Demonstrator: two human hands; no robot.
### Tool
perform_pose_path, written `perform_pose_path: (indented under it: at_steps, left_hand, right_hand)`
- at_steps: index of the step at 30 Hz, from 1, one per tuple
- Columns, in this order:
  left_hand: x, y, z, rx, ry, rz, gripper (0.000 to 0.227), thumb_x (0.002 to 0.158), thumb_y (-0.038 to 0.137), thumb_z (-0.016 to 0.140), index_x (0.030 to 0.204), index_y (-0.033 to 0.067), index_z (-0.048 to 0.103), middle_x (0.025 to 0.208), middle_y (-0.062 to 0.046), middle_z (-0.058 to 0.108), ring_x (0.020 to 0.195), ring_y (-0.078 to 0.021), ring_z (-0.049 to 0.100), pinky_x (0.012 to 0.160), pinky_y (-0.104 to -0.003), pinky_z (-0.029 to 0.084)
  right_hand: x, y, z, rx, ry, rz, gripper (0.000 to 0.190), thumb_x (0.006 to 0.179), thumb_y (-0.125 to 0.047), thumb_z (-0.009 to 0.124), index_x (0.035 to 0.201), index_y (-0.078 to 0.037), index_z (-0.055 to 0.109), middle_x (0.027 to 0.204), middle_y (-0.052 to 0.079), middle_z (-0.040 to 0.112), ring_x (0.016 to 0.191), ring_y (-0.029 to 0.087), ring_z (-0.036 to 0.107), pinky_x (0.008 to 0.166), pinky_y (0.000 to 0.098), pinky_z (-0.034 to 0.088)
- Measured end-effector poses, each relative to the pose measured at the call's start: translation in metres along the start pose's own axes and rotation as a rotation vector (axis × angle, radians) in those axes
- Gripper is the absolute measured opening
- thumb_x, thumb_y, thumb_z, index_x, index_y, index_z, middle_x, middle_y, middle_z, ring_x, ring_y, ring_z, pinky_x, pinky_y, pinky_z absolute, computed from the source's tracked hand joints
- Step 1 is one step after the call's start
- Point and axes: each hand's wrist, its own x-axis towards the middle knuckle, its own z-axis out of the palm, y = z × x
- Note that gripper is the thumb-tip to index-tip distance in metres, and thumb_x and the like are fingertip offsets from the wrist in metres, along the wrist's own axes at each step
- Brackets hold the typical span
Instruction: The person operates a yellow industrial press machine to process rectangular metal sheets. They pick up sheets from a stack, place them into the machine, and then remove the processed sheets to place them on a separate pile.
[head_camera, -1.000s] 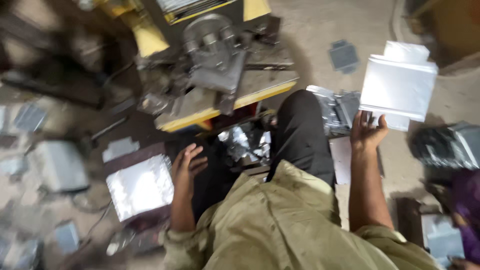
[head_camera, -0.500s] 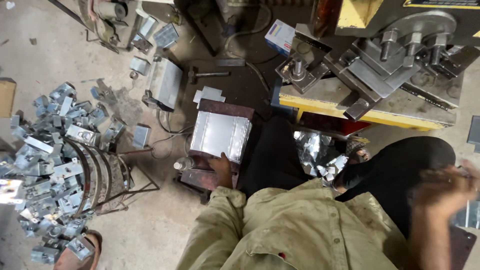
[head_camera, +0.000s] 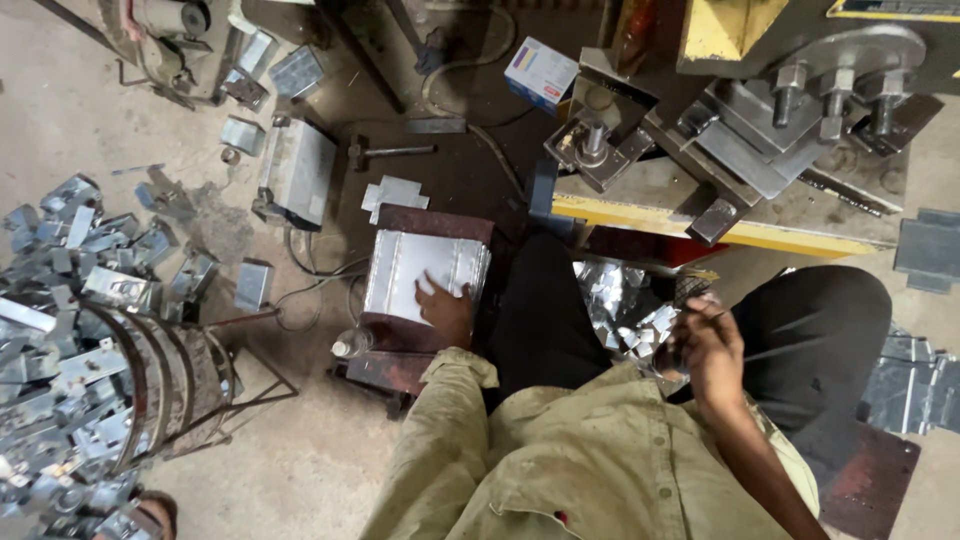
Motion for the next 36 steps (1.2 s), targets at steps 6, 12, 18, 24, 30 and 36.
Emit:
perform_pose_path:
  at_steps: [6,12,18,24,30,36]
  left_hand:
    - [0.056,0.045,0.033,0.165,-0.405,0.384,0.107,0.075,0.046,0.085,0.160,0.0164,0.027,0.165,-0.004,0.030,0.153,-0.0369,0.021,0.116,-0.067,0.029]
    - [0.060,0.041,0.047,0.295,-0.507,0.403,0.091,0.087,0.046,0.073,0.162,0.0204,0.027,0.169,-0.001,0.025,0.159,-0.0320,0.015,0.121,-0.072,0.018]
    - [-0.006,-0.006,0.035,0.182,-0.194,0.695,0.077,0.103,0.038,0.061,0.166,0.0130,0.027,0.173,-0.004,0.027,0.156,-0.0350,0.023,0.117,-0.073,0.017]
    - [-0.042,-0.046,-0.003,0.130,-0.097,0.134,0.074,0.097,0.040,0.065,0.156,0.0050,0.037,0.153,-0.017,0.044,0.140,-0.0382,0.041,0.110,-0.062,0.030]
    - [-0.055,-0.095,-0.043,-0.512,0.005,-0.476,0.061,0.095,0.037,0.067,0.134,-0.0063,0.048,0.112,-0.026,0.065,0.100,-0.0375,0.063,0.088,-0.048,0.051]
    - [-0.017,-0.063,-0.054,-0.712,0.144,-0.211,0.031,0.098,0.010,0.062,0.125,-0.0033,0.054,0.099,-0.017,0.066,0.089,-0.0269,0.064,0.081,-0.038,0.052]
  right_hand:
    - [0.003,0.026,0.009,-0.192,-0.021,0.108,0.022,0.102,-0.009,0.055,0.122,-0.005,0.062,0.098,0.009,0.065,0.082,0.017,0.061,0.071,0.0320,0.049]
    - [0.010,0.056,0.008,-0.213,-0.206,0.117,0.021,0.101,-0.008,0.057,0.119,-0.002,0.064,0.097,0.007,0.066,0.084,0.016,0.064,0.074,0.0311,0.052]
    - [0.018,0.052,0.020,-0.214,-0.186,0.173,0.021,0.101,-0.010,0.057,0.120,-0.002,0.063,0.100,0.006,0.067,0.083,0.015,0.063,0.074,0.0296,0.052]
    - [0.013,0.047,0.036,-0.283,-0.260,0.220,0.024,0.101,-0.014,0.057,0.120,-0.003,0.065,0.101,0.009,0.070,0.087,0.016,0.065,0.075,0.0290,0.052]
    - [0.002,0.036,0.041,-0.288,-0.270,0.232,0.024,0.100,-0.016,0.059,0.120,-0.003,0.066,0.100,0.009,0.069,0.087,0.017,0.065,0.076,0.0304,0.053]
    - [-0.001,0.041,0.036,-0.285,-0.320,0.137,0.022,0.098,-0.015,0.059,0.116,-0.004,0.068,0.097,0.007,0.072,0.082,0.017,0.064,0.072,0.0302,0.051]
